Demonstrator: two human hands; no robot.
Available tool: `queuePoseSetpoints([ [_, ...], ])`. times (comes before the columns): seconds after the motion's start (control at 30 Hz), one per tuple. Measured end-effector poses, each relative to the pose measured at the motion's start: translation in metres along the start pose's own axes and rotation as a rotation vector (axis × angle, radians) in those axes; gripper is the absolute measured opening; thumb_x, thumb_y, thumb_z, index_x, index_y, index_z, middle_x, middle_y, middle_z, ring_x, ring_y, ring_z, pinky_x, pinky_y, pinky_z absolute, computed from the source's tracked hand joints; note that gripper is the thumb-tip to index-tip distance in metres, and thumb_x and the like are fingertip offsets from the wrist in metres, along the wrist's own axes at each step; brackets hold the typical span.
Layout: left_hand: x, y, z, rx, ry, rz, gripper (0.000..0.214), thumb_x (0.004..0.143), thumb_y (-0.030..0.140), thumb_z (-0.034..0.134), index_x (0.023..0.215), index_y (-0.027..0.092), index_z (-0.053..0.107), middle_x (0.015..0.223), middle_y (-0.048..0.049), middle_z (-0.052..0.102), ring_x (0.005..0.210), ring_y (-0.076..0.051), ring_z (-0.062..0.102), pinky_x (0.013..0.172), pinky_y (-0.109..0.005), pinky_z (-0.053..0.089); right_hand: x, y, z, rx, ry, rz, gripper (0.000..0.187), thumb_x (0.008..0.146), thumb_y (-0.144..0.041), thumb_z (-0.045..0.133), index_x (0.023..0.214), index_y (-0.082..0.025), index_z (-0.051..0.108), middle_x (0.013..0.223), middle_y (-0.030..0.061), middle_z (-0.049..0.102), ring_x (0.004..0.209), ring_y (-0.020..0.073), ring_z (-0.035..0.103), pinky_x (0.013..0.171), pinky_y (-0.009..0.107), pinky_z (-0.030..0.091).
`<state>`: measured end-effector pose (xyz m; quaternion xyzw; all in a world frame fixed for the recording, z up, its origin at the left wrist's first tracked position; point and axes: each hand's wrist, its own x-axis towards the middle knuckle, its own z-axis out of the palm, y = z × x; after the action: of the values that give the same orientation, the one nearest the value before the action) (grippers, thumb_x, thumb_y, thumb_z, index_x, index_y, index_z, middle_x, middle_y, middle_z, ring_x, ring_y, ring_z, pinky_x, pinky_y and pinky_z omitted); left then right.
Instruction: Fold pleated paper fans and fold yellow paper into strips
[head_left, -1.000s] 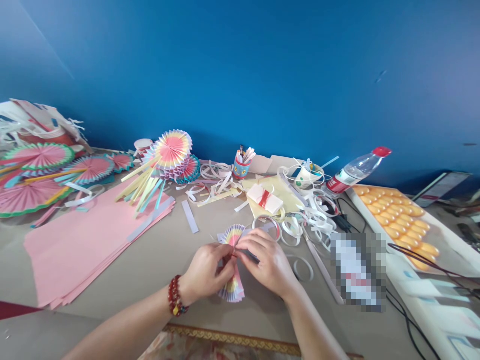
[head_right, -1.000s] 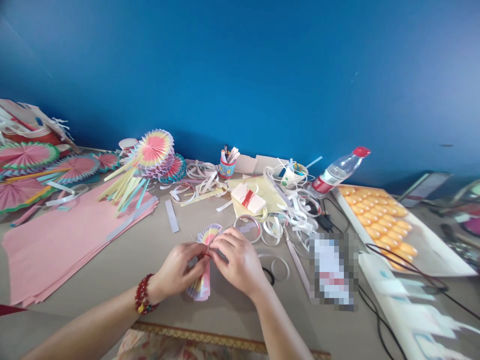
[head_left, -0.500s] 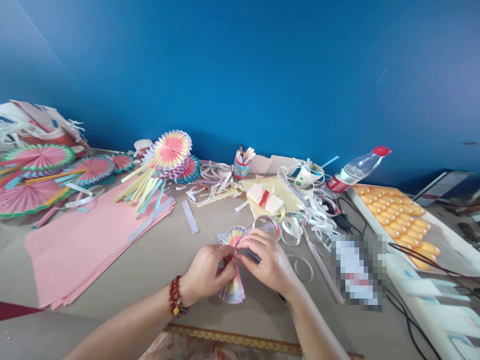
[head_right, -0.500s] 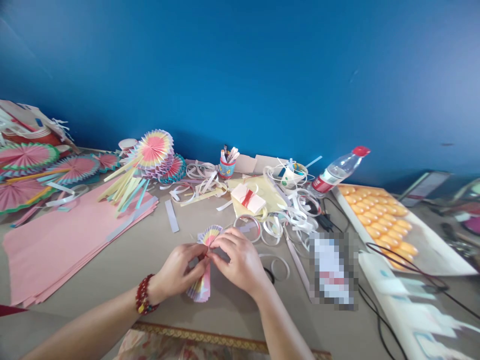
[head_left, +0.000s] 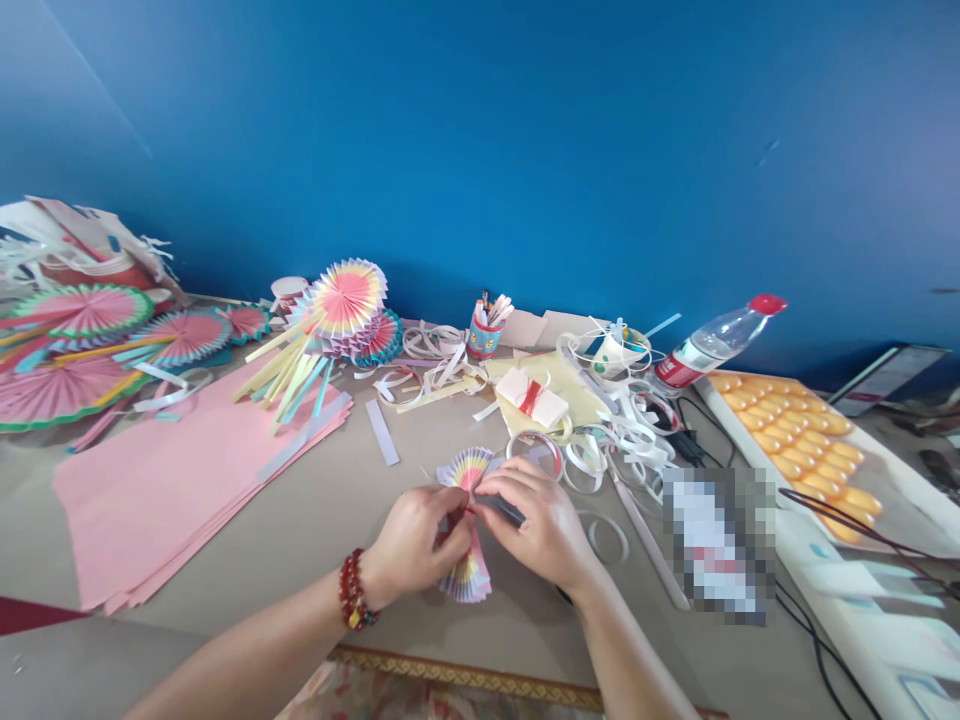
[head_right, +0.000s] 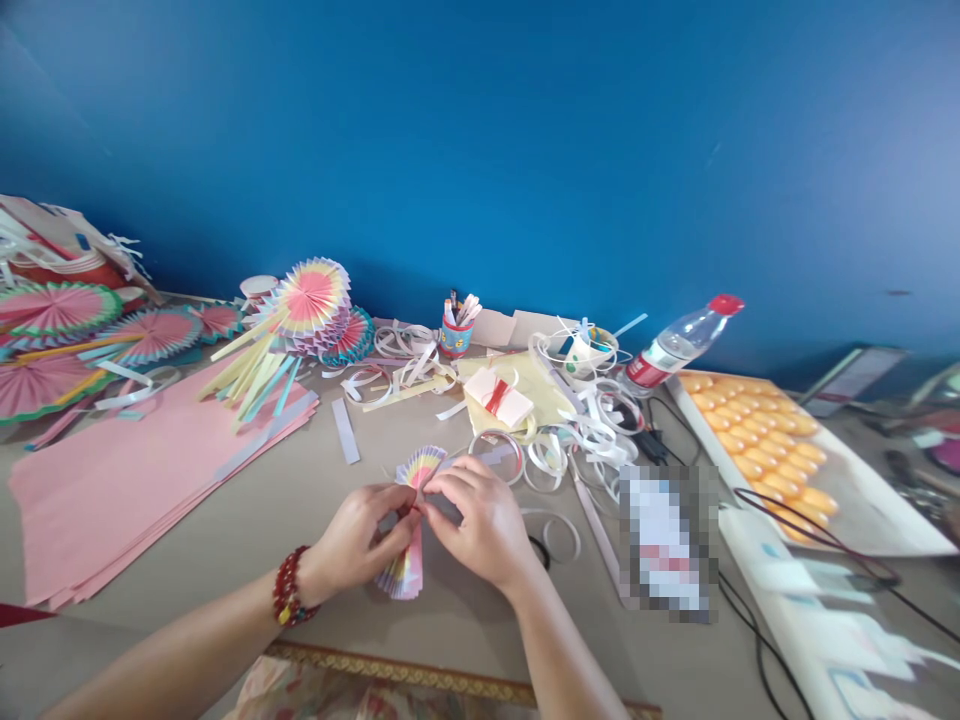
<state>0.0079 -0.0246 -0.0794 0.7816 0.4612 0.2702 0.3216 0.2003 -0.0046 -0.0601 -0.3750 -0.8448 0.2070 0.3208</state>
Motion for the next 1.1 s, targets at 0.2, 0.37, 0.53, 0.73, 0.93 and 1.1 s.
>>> queuePoseSetpoints([
  [0.2, -0.001, -0.001, 0.0, 0.045, 0.023, 0.038, 0.013, 0.086, 0.018, 0.045, 0.074, 0.021, 0.046, 0.068, 0.0007, 0.053, 0.062, -0.016, 0.049, 0.061, -0.026, 0.035, 0.0, -0.006, 0.003, -0.074, -0.001, 0.02, 0.011, 0.087, -0.011, 0.057, 0.084, -0.021, 0.058, 0.084, 0.0029, 0.067, 0.085, 0.0211, 0.056, 0.076, 0.033, 0.045],
  [0.37, 0.0, 0.0, 0.002, 0.139, 0.033, 0.1, 0.01, 0.089, 0.021, 0.045, 0.082, 0.02, 0.052, 0.071, -0.0029, 0.058, 0.067, -0.019, 0.054, 0.066, -0.028, 0.039, -0.002, -0.009, 0.007, -0.078, 0.014, 0.063, 0.013, 0.085, -0.009, 0.055, 0.079, -0.021, 0.054, 0.079, 0.0024, 0.063, 0.078, 0.0191, 0.054, 0.072, 0.03, 0.042],
  [0.53, -0.001, 0.0, 0.005, 0.207, 0.041, 0.132, 0.009, 0.089, 0.02, 0.046, 0.084, 0.02, 0.052, 0.071, -0.003, 0.059, 0.067, -0.02, 0.055, 0.068, -0.03, 0.041, -0.002, -0.008, 0.009, -0.079, 0.008, 0.096, 0.014, 0.082, -0.008, 0.055, 0.077, -0.021, 0.053, 0.079, 0.0016, 0.062, 0.077, 0.0185, 0.055, 0.072, 0.029, 0.041],
  [0.73, -0.001, -0.001, 0.007, 0.246, 0.036, 0.127, 0.008, 0.089, 0.021, 0.047, 0.087, 0.019, 0.054, 0.073, -0.0037, 0.06, 0.068, -0.02, 0.056, 0.068, -0.03, 0.042, -0.002, -0.008, 0.009, -0.07, -0.002, 0.132, 0.013, 0.08, -0.008, 0.056, 0.077, -0.021, 0.054, 0.078, 0.0007, 0.063, 0.078, 0.0181, 0.056, 0.073, 0.028, 0.041],
  [0.93, -0.002, -0.002, 0.008, 0.255, 0.023, 0.122, 0.008, 0.088, 0.021, 0.048, 0.089, 0.019, 0.056, 0.075, -0.0044, 0.062, 0.07, -0.021, 0.057, 0.07, -0.031, 0.042, -0.004, -0.007, 0.011, -0.089, -0.004, 0.172, 0.013, 0.079, -0.008, 0.058, 0.074, -0.021, 0.055, 0.074, -0.0005, 0.062, 0.073, 0.0167, 0.055, 0.07, 0.027, 0.039],
  [1.1, -0.001, 0.0, 0.005, 0.137, 0.016, 0.063, 0.009, 0.089, 0.023, 0.048, 0.085, 0.019, 0.055, 0.074, -0.0033, 0.061, 0.071, -0.019, 0.057, 0.067, -0.028, 0.04, -0.004, -0.007, 0.011, -0.05, 0.031, 0.175, 0.014, 0.077, -0.008, 0.056, 0.072, -0.021, 0.054, 0.072, -0.0011, 0.061, 0.072, 0.0158, 0.055, 0.069, 0.026, 0.039],
])
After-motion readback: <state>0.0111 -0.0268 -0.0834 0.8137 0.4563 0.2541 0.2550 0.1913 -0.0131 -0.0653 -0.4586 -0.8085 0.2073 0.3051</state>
